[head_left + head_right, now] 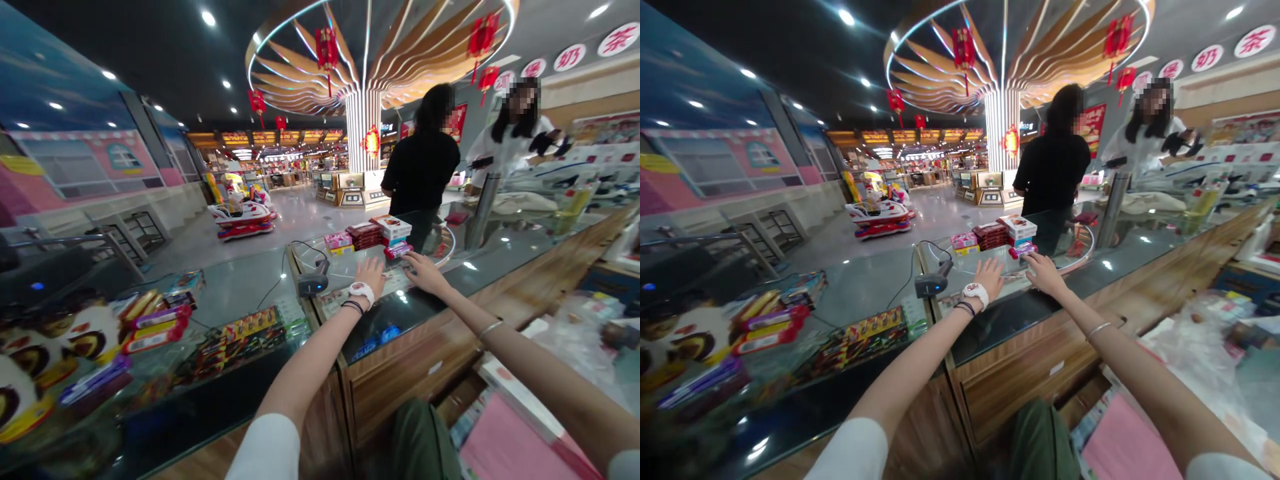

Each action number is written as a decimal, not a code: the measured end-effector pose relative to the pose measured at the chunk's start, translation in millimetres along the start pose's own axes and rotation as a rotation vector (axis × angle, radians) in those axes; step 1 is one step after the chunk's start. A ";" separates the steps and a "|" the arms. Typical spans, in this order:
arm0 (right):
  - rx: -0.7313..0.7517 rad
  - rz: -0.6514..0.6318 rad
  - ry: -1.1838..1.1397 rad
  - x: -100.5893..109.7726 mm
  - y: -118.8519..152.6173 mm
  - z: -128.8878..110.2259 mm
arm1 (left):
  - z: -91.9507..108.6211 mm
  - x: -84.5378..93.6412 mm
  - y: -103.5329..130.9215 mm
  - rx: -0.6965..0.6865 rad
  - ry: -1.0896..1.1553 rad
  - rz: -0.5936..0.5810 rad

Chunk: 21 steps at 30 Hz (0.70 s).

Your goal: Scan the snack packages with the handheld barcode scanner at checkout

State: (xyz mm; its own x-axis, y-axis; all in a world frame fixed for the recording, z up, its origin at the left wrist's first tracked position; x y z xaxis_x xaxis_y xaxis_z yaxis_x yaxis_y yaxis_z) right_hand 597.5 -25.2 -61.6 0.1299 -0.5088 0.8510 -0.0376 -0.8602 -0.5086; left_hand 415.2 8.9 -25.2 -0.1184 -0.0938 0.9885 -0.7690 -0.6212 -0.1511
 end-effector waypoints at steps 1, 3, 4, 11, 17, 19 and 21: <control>-0.014 0.002 0.002 -1.8 -3.1 7.7 | 2.3 -3.8 -8.6 0.000 0.013 -0.007; -0.037 0.002 0.008 -4.4 -9.7 19.7 | 6.9 -10.4 -25.0 -0.001 0.033 -0.020; -0.047 -0.003 0.012 -5.5 -13.2 24.5 | 8.9 -13.1 -32.6 0.000 0.041 -0.025; -0.199 -0.092 0.018 -14.7 -33.8 53.6 | 14.9 -22.8 -72.3 0.013 0.099 0.009; -0.346 -0.229 -0.034 -31.5 -38.5 63.2 | 10.1 -32.0 -83.9 0.038 0.134 -0.038; -0.357 -0.261 -0.047 -33.9 -37.8 63.4 | 8.6 -35.8 -85.2 0.045 0.151 -0.069; -0.332 -0.257 -0.056 -33.3 -37.5 63.4 | 7.8 -39.0 -86.5 0.046 0.170 -0.087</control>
State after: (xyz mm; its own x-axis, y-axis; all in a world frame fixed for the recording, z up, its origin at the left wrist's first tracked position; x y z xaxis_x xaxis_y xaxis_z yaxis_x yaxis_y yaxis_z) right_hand 657.4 26.1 -79.2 0.2303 -0.2811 0.9316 -0.3130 -0.9279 -0.2026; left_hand 491.3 60.2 -50.7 -0.1597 0.0921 0.9829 -0.7517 -0.6567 -0.0606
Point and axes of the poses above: each hand's wrist, its own y-axis away from the middle knuckle, its own x-axis out of the back of the hand, z = x × y, the point moved 6 cm from there along -y, towards the middle knuckle, and after that the axes turned 7 degrees about -z, right-handed, at the moved point
